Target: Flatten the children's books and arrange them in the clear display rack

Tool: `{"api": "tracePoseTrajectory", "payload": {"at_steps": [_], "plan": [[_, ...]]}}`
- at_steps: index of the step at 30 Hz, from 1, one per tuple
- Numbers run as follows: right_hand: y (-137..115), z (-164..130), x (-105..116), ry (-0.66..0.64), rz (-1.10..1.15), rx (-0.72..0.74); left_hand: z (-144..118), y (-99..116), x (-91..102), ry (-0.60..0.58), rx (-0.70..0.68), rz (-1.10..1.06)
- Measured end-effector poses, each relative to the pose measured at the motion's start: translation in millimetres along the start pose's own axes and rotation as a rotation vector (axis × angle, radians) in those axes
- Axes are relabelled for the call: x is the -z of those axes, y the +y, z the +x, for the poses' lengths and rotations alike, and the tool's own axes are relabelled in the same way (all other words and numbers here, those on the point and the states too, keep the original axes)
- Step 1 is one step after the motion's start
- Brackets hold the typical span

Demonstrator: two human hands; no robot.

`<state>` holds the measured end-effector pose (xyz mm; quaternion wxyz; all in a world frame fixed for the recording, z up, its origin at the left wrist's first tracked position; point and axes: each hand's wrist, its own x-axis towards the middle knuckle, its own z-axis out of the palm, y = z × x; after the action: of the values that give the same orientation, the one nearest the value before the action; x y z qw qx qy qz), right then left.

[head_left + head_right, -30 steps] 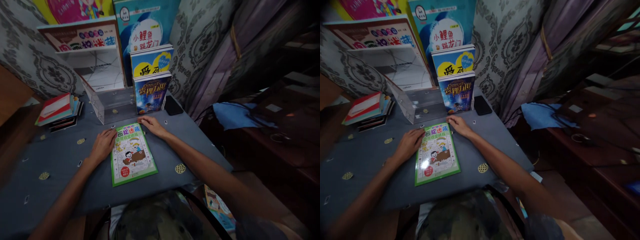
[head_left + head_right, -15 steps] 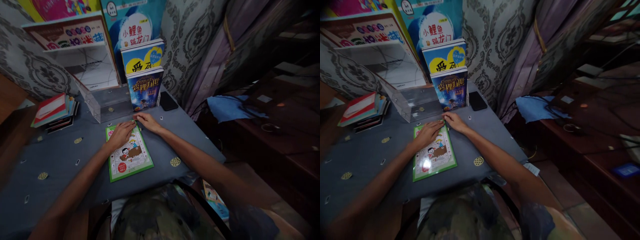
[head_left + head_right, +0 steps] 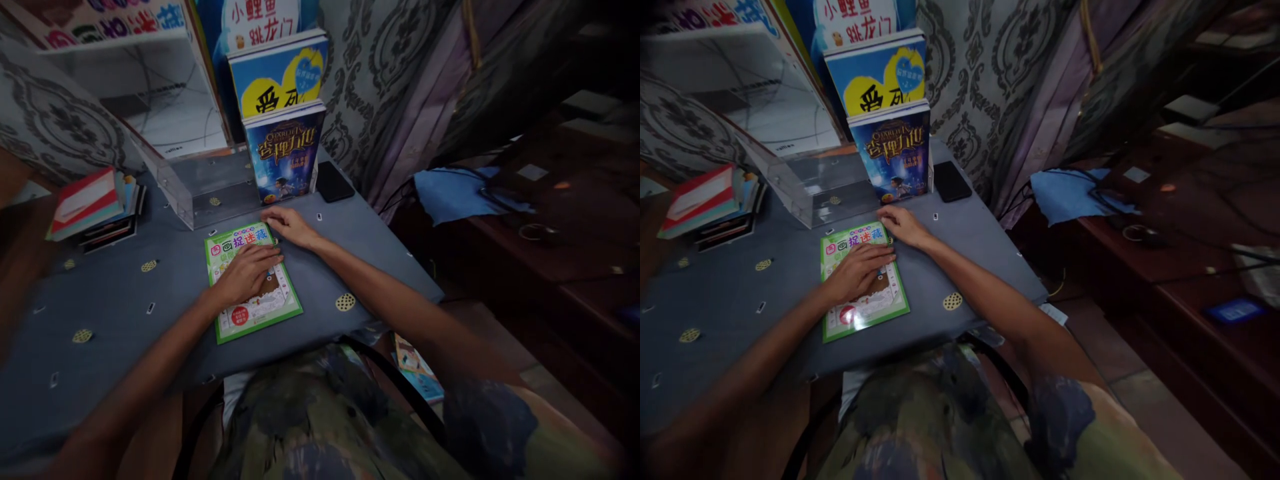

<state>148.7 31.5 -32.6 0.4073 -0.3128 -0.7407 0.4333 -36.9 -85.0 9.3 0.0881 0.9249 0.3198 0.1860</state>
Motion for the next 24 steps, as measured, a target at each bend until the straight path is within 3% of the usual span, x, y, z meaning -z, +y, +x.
{"api": "tracePoseTrajectory", "payload": {"at_steps": [13,24], "plan": [[2,1,-1,-0.012,-0.023,0.022,-29,58,1.0,-0.120,-0.106,-0.106],[-6,-5,-2,-0.012,-0.125,0.017,-40,75,-0.3,-0.145,-0.123,0.069]]}}
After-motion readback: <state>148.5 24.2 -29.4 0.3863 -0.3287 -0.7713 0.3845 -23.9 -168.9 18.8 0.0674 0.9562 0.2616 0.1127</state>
